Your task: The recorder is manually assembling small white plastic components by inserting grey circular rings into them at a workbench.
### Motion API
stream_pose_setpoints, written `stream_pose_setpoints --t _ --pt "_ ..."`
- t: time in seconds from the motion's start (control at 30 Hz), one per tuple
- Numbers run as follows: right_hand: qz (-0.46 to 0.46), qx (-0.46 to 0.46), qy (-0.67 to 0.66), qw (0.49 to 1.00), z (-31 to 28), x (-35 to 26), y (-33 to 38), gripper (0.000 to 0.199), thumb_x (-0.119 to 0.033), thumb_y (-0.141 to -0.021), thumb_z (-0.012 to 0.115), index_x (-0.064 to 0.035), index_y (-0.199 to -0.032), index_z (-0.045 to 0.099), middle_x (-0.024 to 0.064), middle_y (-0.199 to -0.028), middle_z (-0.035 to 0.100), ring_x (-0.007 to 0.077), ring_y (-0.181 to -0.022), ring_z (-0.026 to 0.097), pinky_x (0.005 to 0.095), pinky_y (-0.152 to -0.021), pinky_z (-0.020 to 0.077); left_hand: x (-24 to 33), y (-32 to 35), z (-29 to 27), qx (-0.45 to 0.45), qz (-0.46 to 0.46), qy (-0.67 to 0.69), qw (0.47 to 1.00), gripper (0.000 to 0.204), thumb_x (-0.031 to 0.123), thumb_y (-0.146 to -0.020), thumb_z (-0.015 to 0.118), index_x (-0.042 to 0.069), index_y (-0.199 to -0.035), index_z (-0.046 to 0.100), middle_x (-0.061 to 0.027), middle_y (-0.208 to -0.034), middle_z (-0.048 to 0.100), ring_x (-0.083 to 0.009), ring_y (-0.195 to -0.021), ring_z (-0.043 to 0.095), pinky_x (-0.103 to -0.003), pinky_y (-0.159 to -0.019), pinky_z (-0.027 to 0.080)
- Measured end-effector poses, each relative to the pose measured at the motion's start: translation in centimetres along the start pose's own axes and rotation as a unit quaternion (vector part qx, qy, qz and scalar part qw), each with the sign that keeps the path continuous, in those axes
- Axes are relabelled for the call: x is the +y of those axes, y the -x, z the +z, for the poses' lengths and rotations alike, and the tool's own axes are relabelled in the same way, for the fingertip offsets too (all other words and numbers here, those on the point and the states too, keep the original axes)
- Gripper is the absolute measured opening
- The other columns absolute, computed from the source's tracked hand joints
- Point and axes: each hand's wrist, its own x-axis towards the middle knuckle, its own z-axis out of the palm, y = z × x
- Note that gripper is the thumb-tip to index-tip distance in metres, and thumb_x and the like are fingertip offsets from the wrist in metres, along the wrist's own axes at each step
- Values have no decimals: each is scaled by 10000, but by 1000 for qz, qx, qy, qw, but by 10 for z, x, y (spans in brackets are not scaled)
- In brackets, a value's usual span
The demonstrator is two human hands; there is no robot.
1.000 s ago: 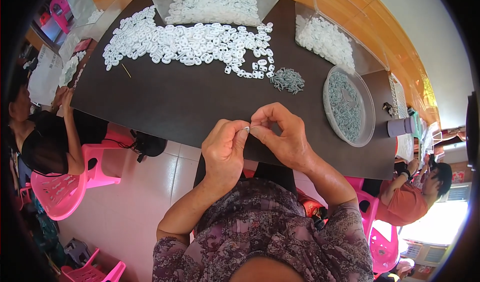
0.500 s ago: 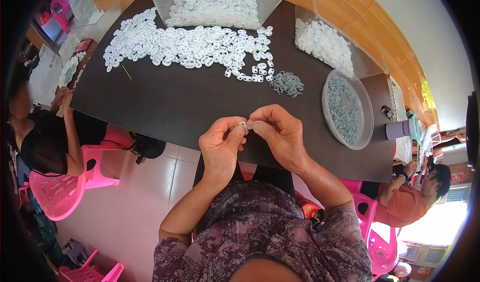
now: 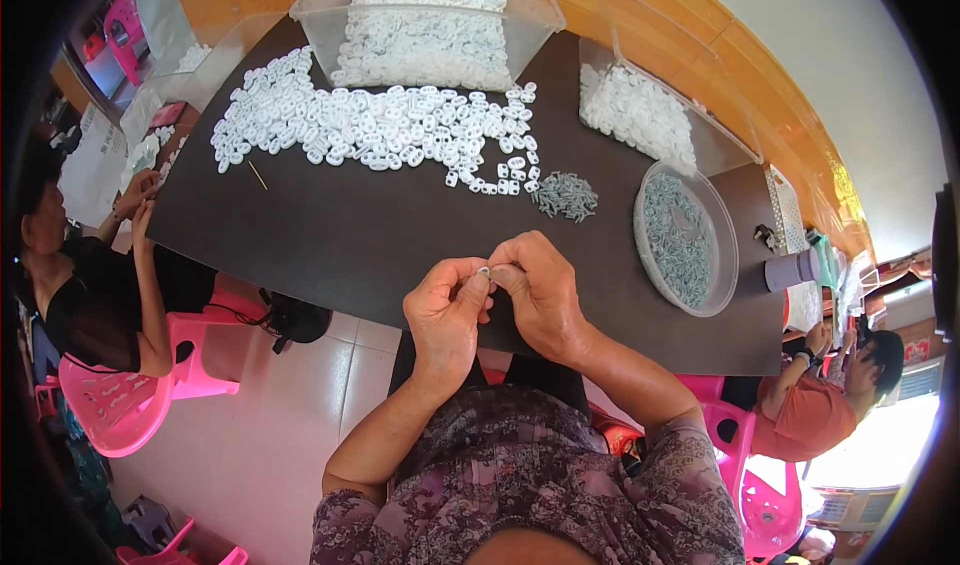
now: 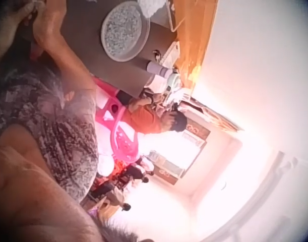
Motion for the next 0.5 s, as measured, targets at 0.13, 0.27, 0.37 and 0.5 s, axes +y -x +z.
stream_pose_setpoints --t 0.13,0.27,0.37,0.5 --pt "27 -66 -24 997 -10 -2 -16 41 -30 -782 598 -20 -804 565 106 -751 562 275 -722 548 350 -633 444 -2 -10 -5 -9 10 19 1000 89 28 -887 565 -23 -943 612 -23 -788 596 -51 -630 515 -179 -532 430" --pt "39 -38 5 998 -15 29 -57 125 -77 -805 596 -2 -898 632 119 -826 628 236 -802 594 325 -722 466 -4 -19 -10 6 16 45 999 111 40 -890 568 -25 -972 605 -36 -805 607 -55 -650 525 -182 -551 437" --pt "-3 -3 74 997 -10 57 -97 157 -64 -791 603 -27 -936 654 105 -778 622 212 -779 586 315 -698 466 -4 -20 -10 9 24 41 999 131 56 -886 581 -37 -975 602 -54 -810 613 -72 -647 532 -196 -571 449" --pt "-138 -11 228 964 5 86 -122 199 -49 -718 628 -86 -907 678 102 -707 577 290 -735 544 399 -652 448 -6 -19 -10 4 35 41 999 156 65 -882 591 -50 -987 601 -69 -822 617 -84 -646 537 -204 -598 458"
